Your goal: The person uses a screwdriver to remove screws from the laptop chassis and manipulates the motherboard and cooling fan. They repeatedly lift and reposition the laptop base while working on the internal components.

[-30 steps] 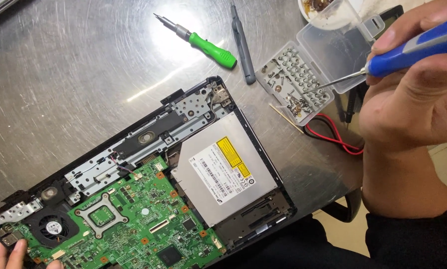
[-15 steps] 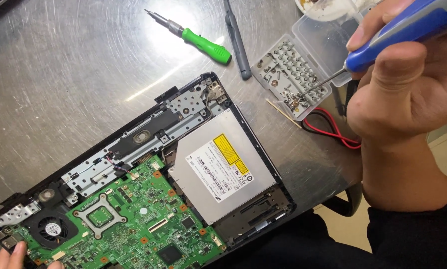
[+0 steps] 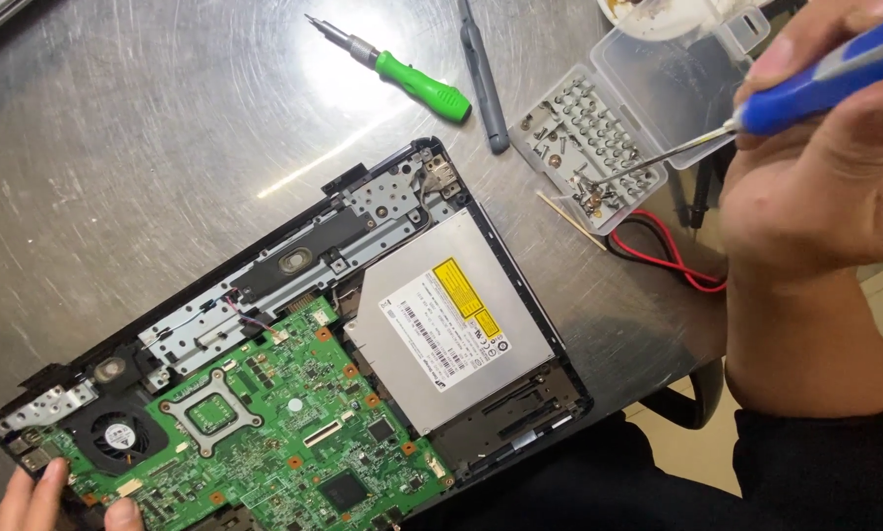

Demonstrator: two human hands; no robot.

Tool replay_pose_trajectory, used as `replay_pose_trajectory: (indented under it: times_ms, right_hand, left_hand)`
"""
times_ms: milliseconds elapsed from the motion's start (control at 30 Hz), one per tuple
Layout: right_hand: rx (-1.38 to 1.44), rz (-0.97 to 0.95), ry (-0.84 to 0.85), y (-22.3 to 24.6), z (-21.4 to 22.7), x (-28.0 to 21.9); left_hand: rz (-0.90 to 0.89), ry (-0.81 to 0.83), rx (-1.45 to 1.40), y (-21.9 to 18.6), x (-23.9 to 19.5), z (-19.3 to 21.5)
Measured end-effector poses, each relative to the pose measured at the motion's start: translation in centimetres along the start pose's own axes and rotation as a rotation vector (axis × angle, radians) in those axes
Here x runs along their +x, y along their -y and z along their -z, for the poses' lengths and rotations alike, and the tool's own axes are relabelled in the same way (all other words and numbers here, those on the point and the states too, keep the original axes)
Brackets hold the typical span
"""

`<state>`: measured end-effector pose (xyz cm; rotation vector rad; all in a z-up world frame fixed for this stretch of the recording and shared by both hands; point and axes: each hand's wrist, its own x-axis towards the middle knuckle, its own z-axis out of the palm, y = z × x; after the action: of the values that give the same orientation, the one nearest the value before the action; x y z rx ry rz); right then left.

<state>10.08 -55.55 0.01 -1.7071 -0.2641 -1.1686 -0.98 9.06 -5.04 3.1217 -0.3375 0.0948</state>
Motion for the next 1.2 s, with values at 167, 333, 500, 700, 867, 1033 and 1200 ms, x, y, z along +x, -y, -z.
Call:
replay_pose_trajectory:
  times_ms: [167, 333, 500, 700, 867, 1033, 1200]
  right_hand:
    - [-0.148, -0.244, -0.067, -1.2, 2.7, -0.8]
    - [-0.025, -0.160, 0.030, -0.5, 0.1, 0.5]
    - [-0.099, -0.071, 0.095, 0.9, -1.8, 2.0]
    - [-0.090, -0.088, 0.062, 1.5, -1.6, 1.8]
    - [-0.091, -0.098, 0.067, 2.0, -2.0, 2.2]
    - [-0.037, -0.060, 0.082, 1.8, -2.3, 2.2]
    - [-0.042, -0.097, 0.143, 2.3, -2.6, 2.4]
  left_hand:
    - [0.050, -0.134, -0.082, -7.2, 2.7, 3.8]
    - [0.049, -0.265, -0.206, -7.9, 2.9, 3.1]
    - [0.016, -0.337, -0.220, -7.8, 2.9, 2.6]
    - [0.085, -0.291, -0.209, -8.1, 2.7, 2.8]
    - [0.044, -0.300, -0.181, -7.5, 2.6, 2.4]
    - [0.047, -0.251, -0.141, -7.9, 2.7, 3.3]
    - [0.030, -0.233, -0.122, -7.1, 2.4, 3.1]
